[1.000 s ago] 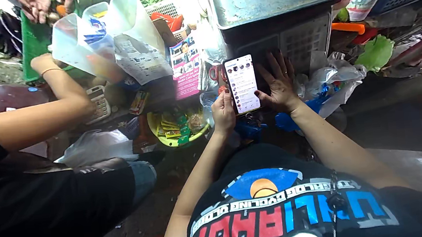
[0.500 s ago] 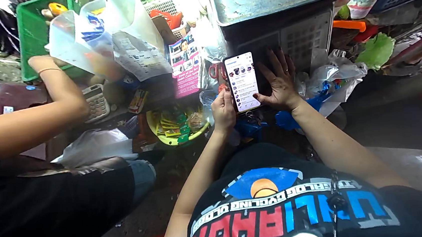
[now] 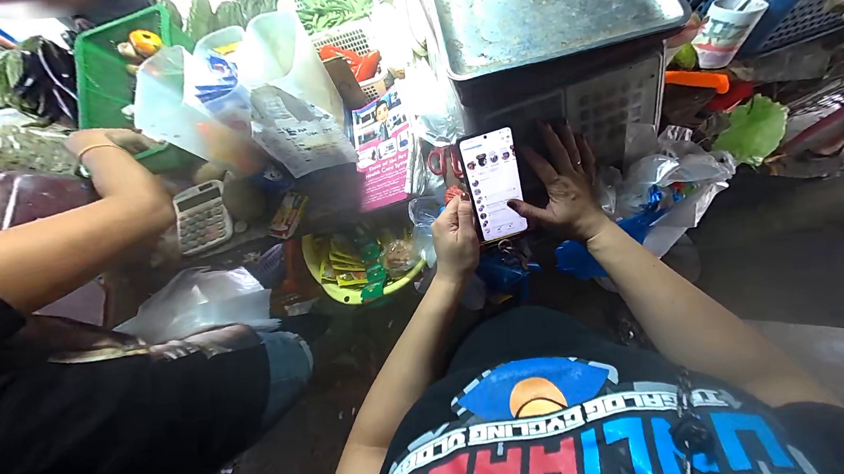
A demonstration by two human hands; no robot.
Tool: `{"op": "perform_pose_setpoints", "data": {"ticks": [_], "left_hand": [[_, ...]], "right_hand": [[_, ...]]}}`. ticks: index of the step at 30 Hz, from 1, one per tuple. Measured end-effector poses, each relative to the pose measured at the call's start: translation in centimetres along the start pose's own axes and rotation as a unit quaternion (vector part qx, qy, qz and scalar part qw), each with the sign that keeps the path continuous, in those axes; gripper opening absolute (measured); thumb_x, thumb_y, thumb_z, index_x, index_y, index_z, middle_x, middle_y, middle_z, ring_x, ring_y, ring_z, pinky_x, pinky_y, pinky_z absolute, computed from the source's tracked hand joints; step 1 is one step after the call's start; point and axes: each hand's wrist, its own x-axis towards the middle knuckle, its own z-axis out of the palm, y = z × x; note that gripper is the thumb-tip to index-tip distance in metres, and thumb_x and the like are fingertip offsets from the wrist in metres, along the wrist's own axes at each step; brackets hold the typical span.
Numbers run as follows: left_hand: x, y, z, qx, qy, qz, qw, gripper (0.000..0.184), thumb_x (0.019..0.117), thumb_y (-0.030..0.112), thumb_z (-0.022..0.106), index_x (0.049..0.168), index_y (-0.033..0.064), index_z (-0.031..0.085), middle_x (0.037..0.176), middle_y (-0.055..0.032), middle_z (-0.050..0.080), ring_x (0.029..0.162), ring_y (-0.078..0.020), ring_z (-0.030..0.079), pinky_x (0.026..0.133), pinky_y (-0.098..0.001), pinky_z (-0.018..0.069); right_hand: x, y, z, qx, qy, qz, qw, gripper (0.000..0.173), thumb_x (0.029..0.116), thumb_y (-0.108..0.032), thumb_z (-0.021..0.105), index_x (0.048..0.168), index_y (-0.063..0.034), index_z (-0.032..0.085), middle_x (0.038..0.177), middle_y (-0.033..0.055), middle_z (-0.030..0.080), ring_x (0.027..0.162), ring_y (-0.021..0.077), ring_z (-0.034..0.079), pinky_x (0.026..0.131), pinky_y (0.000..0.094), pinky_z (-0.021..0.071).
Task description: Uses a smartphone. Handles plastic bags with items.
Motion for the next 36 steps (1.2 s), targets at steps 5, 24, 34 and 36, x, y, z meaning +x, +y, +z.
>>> {"op": "perform_pose_setpoints", "data": {"ticks": [5, 24, 34, 36], "left_hand": [[-0.03, -0.02, -0.01, -0.009, 0.002, 0.002, 1.0, 0.041, 0.112, 0.027, 0.036, 0.096, 0.0061, 0.066, 0.064, 0.0013, 0.056, 0.053, -0.0057, 0.056, 0.053, -0.0246, 0.0515], [-0.3, -0.2, -0.36, 0.034, -0.012, 0.025, 0.999, 0.045, 0.1125, 0.028, 0.029, 0.094, 0.0059, 0.064, 0.065, 0.0, 0.055, 0.055, -0.0075, 0.055, 0.054, -0.026, 0.0508], [-0.38, -0.08, -0.47, 0.039, -0.016, 0.024, 0.999, 0.046, 0.1127, 0.029, 0.028, 0.092, 0.006, 0.063, 0.065, -0.0002, 0.054, 0.056, -0.0077, 0.056, 0.055, -0.0262, 0.0513], [-0.39, -0.17, -0.5, 0.036, -0.018, 0.025, 0.999, 0.046, 0.1127, 0.029, 0.028, 0.094, 0.0056, 0.064, 0.065, -0.0006, 0.055, 0.056, -0.0078, 0.057, 0.055, -0.0265, 0.0518]], "right_hand": [[-0.07, 0.26, 0.28, 0.01, 0.012, -0.005, 1.0, 0.085, 0.0893, -0.079, 0.047, 0.155, -0.0246, 0.048, 0.17, 0.0117, 0.025, 0.158, 0.0352, 0.013, 0.124, 0.0618, 0.006], [-0.05, -0.33, -0.45, 0.014, -0.014, -0.004, 1.0, 0.102, 0.0734, -0.082, 0.061, 0.153, -0.0199, 0.05, 0.167, 0.018, 0.027, 0.157, 0.0425, 0.013, 0.123, 0.0657, 0.0035], [0.0, 0.17, 0.32, 0.004, 0.023, -0.01, 1.0, 0.085, 0.0885, -0.079, 0.047, 0.15, -0.0212, 0.054, 0.166, 0.0175, 0.032, 0.156, 0.0419, 0.018, 0.123, 0.0632, 0.0063], [-0.05, 0.1, 0.19, 0.009, 0.016, -0.007, 1.0, 0.088, 0.0865, -0.081, 0.047, 0.151, -0.022, 0.053, 0.167, 0.0166, 0.03, 0.157, 0.0413, 0.016, 0.123, 0.0633, 0.005]]}}
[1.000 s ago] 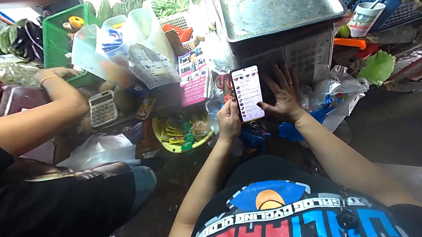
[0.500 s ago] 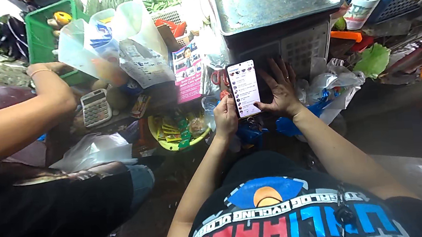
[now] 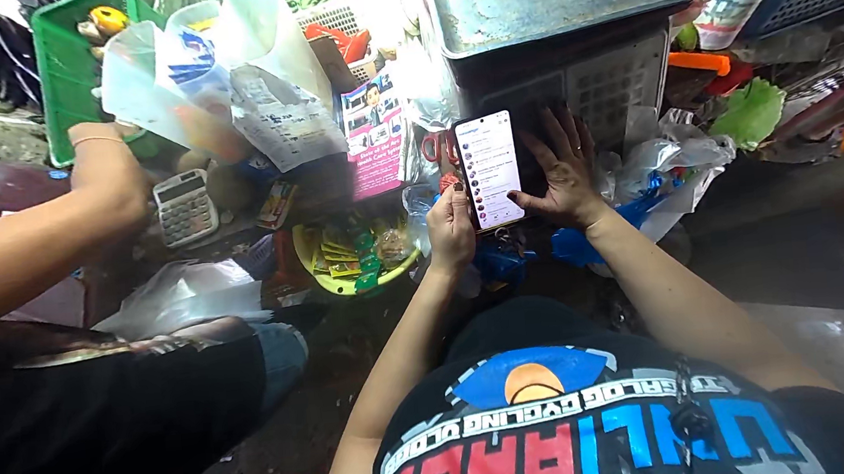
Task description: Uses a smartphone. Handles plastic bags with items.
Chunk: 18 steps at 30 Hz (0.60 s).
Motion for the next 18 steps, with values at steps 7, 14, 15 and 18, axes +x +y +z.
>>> {"op": "perform_pose_setpoints", "data": {"ticks": [7, 14, 15, 18], "left_hand": [[-0.03, 0.23, -0.22, 0.026, -0.008, 0.022, 0.999, 0.045, 0.1121, 0.031, 0.032, 0.094, 0.0058, 0.064, 0.066, -0.0008, 0.055, 0.057, -0.0079, 0.056, 0.055, -0.0265, 0.0506], [-0.3, 0.26, -0.32, 0.028, -0.013, 0.019, 0.999, 0.045, 0.1119, 0.035, 0.032, 0.095, 0.0069, 0.064, 0.067, -0.0012, 0.055, 0.056, -0.008, 0.056, 0.054, -0.0262, 0.0501], [-0.26, 0.18, -0.3, 0.022, -0.013, 0.019, 0.999, 0.045, 0.112, 0.035, 0.033, 0.097, 0.0067, 0.064, 0.067, -0.001, 0.056, 0.056, -0.0076, 0.057, 0.054, -0.0261, 0.0514], [0.02, -0.32, 0.0, 0.002, -0.002, 0.032, 0.999, 0.041, 0.1112, 0.029, 0.035, 0.096, 0.0051, 0.064, 0.068, 0.0006, 0.058, 0.06, -0.0059, 0.059, 0.059, -0.0256, 0.0529]], "right_hand": [[0.1, -0.2, -0.25, 0.012, -0.006, -0.001, 1.0, 0.097, 0.0764, -0.082, 0.058, 0.151, -0.0205, 0.053, 0.167, 0.0178, 0.03, 0.156, 0.0433, 0.016, 0.122, 0.0668, 0.0044], [0.01, -0.24, -0.39, 0.016, -0.007, 0.0, 1.0, 0.1, 0.0729, -0.082, 0.061, 0.151, -0.0196, 0.053, 0.166, 0.019, 0.031, 0.156, 0.043, 0.016, 0.122, 0.0662, 0.0037], [0.02, -0.22, -0.38, 0.015, -0.009, 0.0, 1.0, 0.1, 0.0726, -0.082, 0.061, 0.151, -0.0201, 0.053, 0.166, 0.0186, 0.03, 0.156, 0.0428, 0.016, 0.122, 0.066, 0.0036], [0.0, -0.05, -0.27, 0.01, -0.005, -0.006, 1.0, 0.1, 0.0726, -0.083, 0.061, 0.15, -0.0205, 0.053, 0.166, 0.0185, 0.03, 0.156, 0.0426, 0.016, 0.122, 0.0654, 0.0038]]}}
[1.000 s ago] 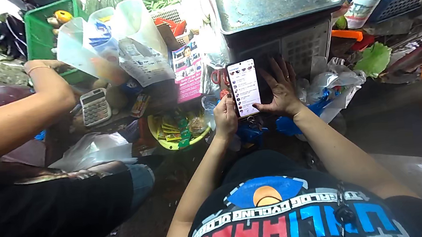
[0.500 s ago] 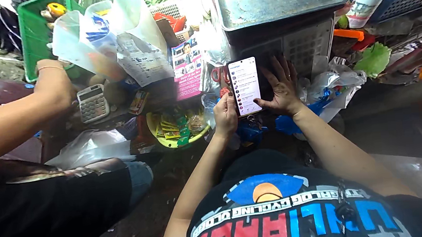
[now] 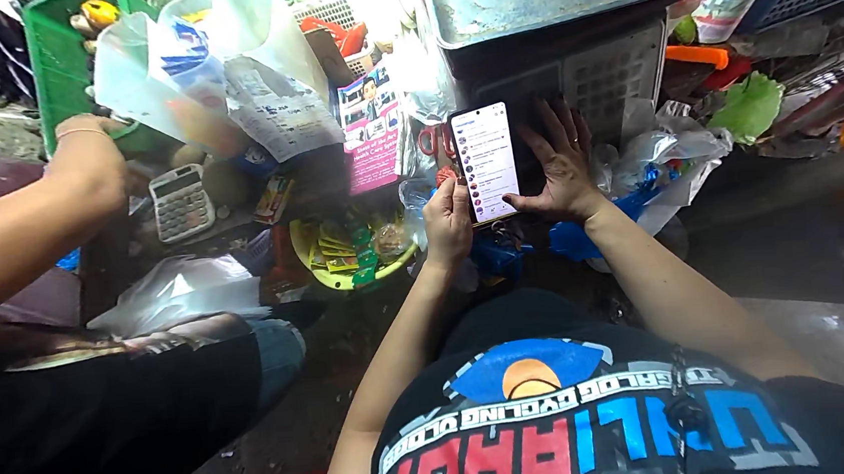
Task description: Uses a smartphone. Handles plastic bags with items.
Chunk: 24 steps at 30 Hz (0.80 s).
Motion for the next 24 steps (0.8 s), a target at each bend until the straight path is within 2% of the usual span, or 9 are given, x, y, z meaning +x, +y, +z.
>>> {"op": "perform_pose_setpoints", "data": {"ticks": [8, 11, 15, 20, 24], "left_hand": [[0.27, 0.79, 0.18, 0.028, 0.005, -0.013, 1.0, 0.034, 0.1096, 0.025, 0.042, 0.096, 0.005, 0.067, 0.071, 0.0007, 0.061, 0.062, -0.0031, 0.059, 0.061, -0.0219, 0.0516], [0.29, 0.7, 0.2, 0.03, 0.006, -0.013, 0.999, 0.036, 0.11, 0.026, 0.04, 0.096, 0.0052, 0.066, 0.071, 0.0007, 0.061, 0.062, -0.0036, 0.059, 0.061, -0.0228, 0.0516], [0.24, 0.68, 0.24, 0.025, 0.009, -0.013, 1.0, 0.037, 0.1105, 0.027, 0.039, 0.093, 0.0059, 0.065, 0.069, 0.001, 0.059, 0.06, -0.0038, 0.058, 0.059, -0.0228, 0.0505], [0.18, 0.34, 0.21, 0.026, 0.011, 0.003, 1.0, 0.038, 0.1106, 0.027, 0.039, 0.095, 0.0044, 0.065, 0.07, -0.0001, 0.059, 0.061, -0.0048, 0.058, 0.06, -0.024, 0.0515], [0.23, 0.44, 0.18, 0.027, 0.013, -0.002, 1.0, 0.04, 0.111, 0.029, 0.038, 0.093, 0.0056, 0.065, 0.066, 0.0006, 0.057, 0.057, -0.0054, 0.057, 0.057, -0.0247, 0.0507]], "right_hand": [[0.01, -0.07, -0.03, 0.005, 0.002, -0.004, 1.0, 0.098, 0.0735, -0.081, 0.061, 0.151, -0.021, 0.053, 0.166, 0.0188, 0.03, 0.157, 0.0423, 0.015, 0.123, 0.0645, 0.0034], [0.0, 0.02, 0.07, 0.0, 0.006, -0.002, 1.0, 0.093, 0.0775, -0.08, 0.06, 0.15, -0.0215, 0.054, 0.166, 0.018, 0.03, 0.157, 0.0416, 0.016, 0.123, 0.0637, 0.0043], [-0.03, 0.07, 0.05, -0.002, 0.001, -0.001, 1.0, 0.09, 0.0833, -0.081, 0.052, 0.15, -0.0211, 0.053, 0.167, 0.0171, 0.03, 0.157, 0.0408, 0.016, 0.123, 0.063, 0.004], [0.04, 0.16, 0.12, 0.002, 0.013, -0.01, 1.0, 0.091, 0.0828, -0.081, 0.052, 0.149, -0.0195, 0.055, 0.165, 0.0191, 0.033, 0.156, 0.0434, 0.018, 0.122, 0.0649, 0.0063], [-0.03, 0.23, 0.18, 0.001, 0.006, -0.006, 1.0, 0.091, 0.0818, -0.082, 0.052, 0.15, -0.0211, 0.054, 0.166, 0.0169, 0.031, 0.157, 0.0415, 0.016, 0.123, 0.0639, 0.0046]]}}
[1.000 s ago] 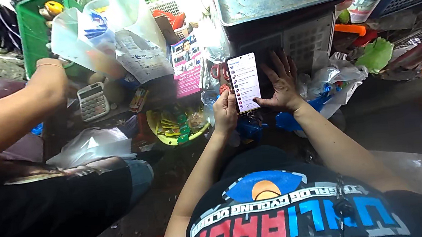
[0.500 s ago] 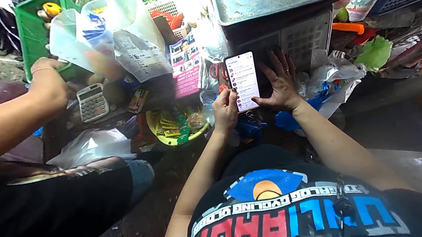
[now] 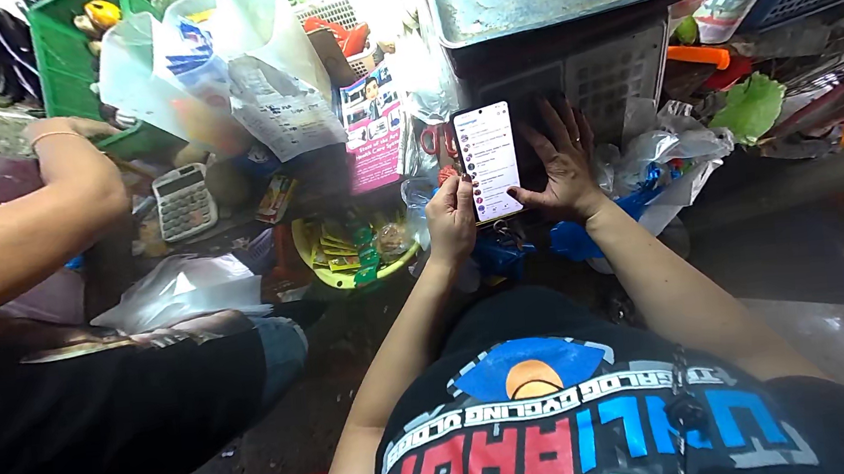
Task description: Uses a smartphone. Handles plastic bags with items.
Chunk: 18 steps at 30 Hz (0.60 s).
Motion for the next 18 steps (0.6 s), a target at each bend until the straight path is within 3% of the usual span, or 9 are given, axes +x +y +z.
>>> {"op": "perform_pose_setpoints", "data": {"ticks": [8, 18], "left_hand": [[-0.03, -0.02, -0.06, -0.003, -0.003, 0.0, 1.0, 0.044, 0.1119, 0.028, 0.033, 0.098, 0.0042, 0.066, 0.069, 0.0007, 0.059, 0.061, -0.0044, 0.058, 0.061, -0.0239, 0.0519], [-0.01, 0.06, -0.08, 0.004, -0.004, 0.003, 1.0, 0.039, 0.1107, 0.027, 0.037, 0.09, 0.0064, 0.063, 0.064, 0.0019, 0.055, 0.056, -0.0041, 0.055, 0.056, -0.0228, 0.0492]], "right_hand": [[0.07, -0.14, -0.2, -0.001, -0.01, 0.003, 1.0, 0.095, 0.0802, -0.083, 0.052, 0.151, -0.0205, 0.052, 0.167, 0.0171, 0.029, 0.157, 0.0408, 0.014, 0.123, 0.0641, 0.0032], [0.07, -0.18, -0.25, 0.001, -0.008, 0.002, 1.0, 0.095, 0.0791, -0.083, 0.053, 0.151, -0.0208, 0.053, 0.167, 0.017, 0.029, 0.157, 0.0415, 0.015, 0.123, 0.0636, 0.0035]]}}
